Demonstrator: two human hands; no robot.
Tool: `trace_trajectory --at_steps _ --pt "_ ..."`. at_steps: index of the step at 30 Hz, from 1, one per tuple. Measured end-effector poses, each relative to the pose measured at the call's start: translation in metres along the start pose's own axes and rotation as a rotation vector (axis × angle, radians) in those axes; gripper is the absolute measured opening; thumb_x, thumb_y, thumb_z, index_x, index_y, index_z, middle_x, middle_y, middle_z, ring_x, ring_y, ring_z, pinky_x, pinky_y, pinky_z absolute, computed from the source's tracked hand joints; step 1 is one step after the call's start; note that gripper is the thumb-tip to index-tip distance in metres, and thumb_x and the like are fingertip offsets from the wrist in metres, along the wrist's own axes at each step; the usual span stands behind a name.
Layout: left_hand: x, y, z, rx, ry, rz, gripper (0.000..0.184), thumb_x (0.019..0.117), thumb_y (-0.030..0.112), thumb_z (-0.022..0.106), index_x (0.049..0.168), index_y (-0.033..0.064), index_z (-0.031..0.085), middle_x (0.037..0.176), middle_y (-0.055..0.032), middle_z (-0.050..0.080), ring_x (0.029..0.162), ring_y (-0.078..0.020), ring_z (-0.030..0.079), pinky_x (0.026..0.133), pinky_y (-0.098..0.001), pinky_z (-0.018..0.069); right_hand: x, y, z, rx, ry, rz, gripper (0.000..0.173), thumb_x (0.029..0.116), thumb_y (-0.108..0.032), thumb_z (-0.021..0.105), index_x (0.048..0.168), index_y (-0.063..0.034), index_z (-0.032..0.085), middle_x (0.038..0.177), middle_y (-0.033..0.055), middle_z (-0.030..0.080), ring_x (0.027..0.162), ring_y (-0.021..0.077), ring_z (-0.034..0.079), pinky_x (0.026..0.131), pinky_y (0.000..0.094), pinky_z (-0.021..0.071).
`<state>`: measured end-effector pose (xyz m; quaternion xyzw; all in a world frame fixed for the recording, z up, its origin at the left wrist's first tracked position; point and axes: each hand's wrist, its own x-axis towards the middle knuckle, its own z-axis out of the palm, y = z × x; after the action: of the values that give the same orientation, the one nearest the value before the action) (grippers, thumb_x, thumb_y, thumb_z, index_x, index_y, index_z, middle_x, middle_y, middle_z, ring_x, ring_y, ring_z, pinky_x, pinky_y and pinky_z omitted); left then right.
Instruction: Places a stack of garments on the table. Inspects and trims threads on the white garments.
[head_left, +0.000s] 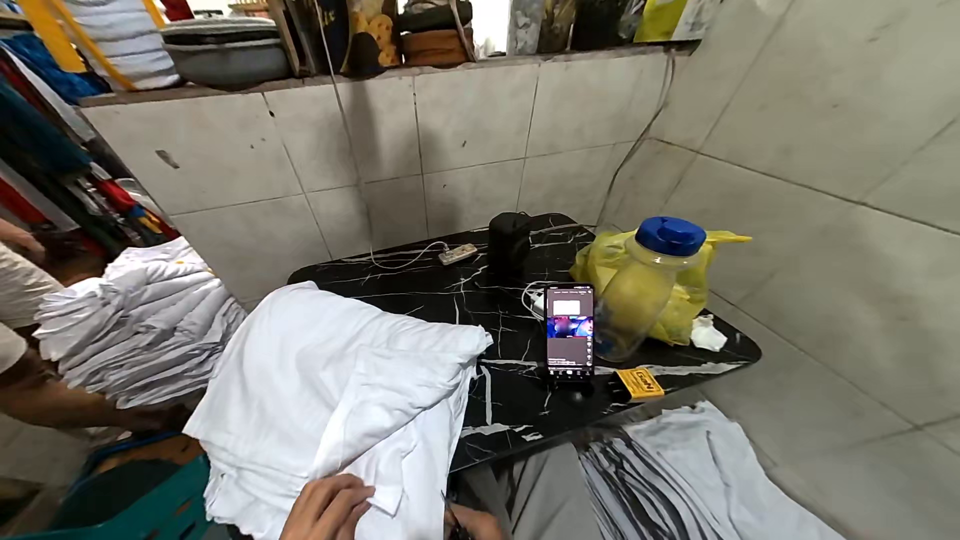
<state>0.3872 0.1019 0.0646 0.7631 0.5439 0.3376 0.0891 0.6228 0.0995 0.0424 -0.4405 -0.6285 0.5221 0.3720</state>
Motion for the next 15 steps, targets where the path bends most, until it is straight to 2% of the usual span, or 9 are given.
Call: trace_trajectory --at_steps 1,3,6,8,10,12,13,15 --pt "0.001 0.001 -0.002 -0.01 0.004 0.019 0.016 0.0985 0.013 0.065 0.099 0.0057 0.079 0.099 -0.0126 0.075 0.097 -0.0277 0.069 0.09 -0.0426 0.0544 0.001 0.0 0.0 -0.061 0.031 0.011 0.032 0.0956 -0.024 0.072 0.095 0.0079 0.068 0.08 0.0149 0.065 0.071 0.021 0.061 0.07 0.0412 0.0522" --pt "0.002 0.004 -0.006 -0.03 0.017 0.031 0.015 0.0981 0.016 0.067 0.097 0.0084 0.079 0.096 -0.0099 0.075 0.093 -0.0236 0.068 0.088 -0.0391 0.0542 0.001 -0.002 0.0 -0.153 0.136 0.048 0.037 0.0945 -0.029 0.073 0.102 0.007 0.068 0.087 0.0166 0.068 0.08 0.0266 0.066 0.077 0.047 0.0553" --pt "0.003 0.006 -0.011 0.015 0.059 0.015 0.014 0.0955 0.017 0.07 0.099 0.0128 0.082 0.09 -0.0121 0.071 0.086 -0.0236 0.063 0.08 -0.0353 0.0514 0.003 -0.002 0.001 -0.149 0.267 0.02 0.039 0.0938 -0.026 0.075 0.115 0.0047 0.065 0.087 0.0128 0.068 0.077 0.0217 0.067 0.073 0.0402 0.0567" --pt "0.004 0.006 -0.011 0.053 0.103 0.016 0.015 0.0952 0.019 0.07 0.101 0.0149 0.083 0.084 -0.0117 0.07 0.082 -0.023 0.062 0.077 -0.035 0.0504 0.004 -0.002 0.001 -0.117 0.293 -0.031 0.039 0.0942 -0.023 0.075 0.121 0.0036 0.063 0.085 0.0103 0.067 0.074 0.0177 0.065 0.07 0.0358 0.0568" --pt "0.006 0.011 -0.004 0.008 0.176 0.001 0.016 0.0961 0.016 0.068 0.102 0.0092 0.082 0.086 -0.0109 0.074 0.083 -0.0196 0.068 0.08 -0.0335 0.0542 0.006 0.0 0.002 -0.095 0.279 -0.058 0.037 0.0948 -0.02 0.073 0.122 0.0029 0.064 0.084 0.0098 0.066 0.072 0.0167 0.064 0.068 0.0346 0.056" --pt "0.008 0.023 0.005 -0.162 0.232 -0.069 0.016 0.0982 0.008 0.063 0.103 -0.0023 0.075 0.092 -0.0104 0.076 0.087 -0.0102 0.072 0.086 -0.0265 0.0585 0.008 0.003 0.004 -0.071 0.234 -0.051 0.032 0.0965 -0.019 0.07 0.12 0.0022 0.066 0.084 0.0101 0.067 0.071 0.0169 0.062 0.067 0.0351 0.0544" --pt "0.01 0.03 0.01 -0.278 0.254 -0.117 0.014 0.0987 0.005 0.06 0.103 -0.0052 0.069 0.087 -0.0068 0.073 0.081 -0.0038 0.069 0.08 -0.0216 0.0584 0.009 0.004 0.005 -0.062 0.215 -0.045 0.031 0.0971 -0.019 0.069 0.119 0.0026 0.067 0.084 0.0109 0.067 0.071 0.0174 0.062 0.067 0.0355 0.0541" --pt "0.014 0.04 0.019 -0.492 0.278 -0.197 0.007 0.1019 0.006 0.055 0.102 -0.0006 0.058 0.074 0.0055 0.061 0.066 0.004 0.057 0.064 -0.0157 0.0512 0.009 0.003 0.007 -0.056 0.194 -0.037 0.03 0.0976 -0.018 0.068 0.119 0.0033 0.067 0.087 0.0127 0.068 0.074 0.0184 0.064 0.069 0.0364 0.0554"
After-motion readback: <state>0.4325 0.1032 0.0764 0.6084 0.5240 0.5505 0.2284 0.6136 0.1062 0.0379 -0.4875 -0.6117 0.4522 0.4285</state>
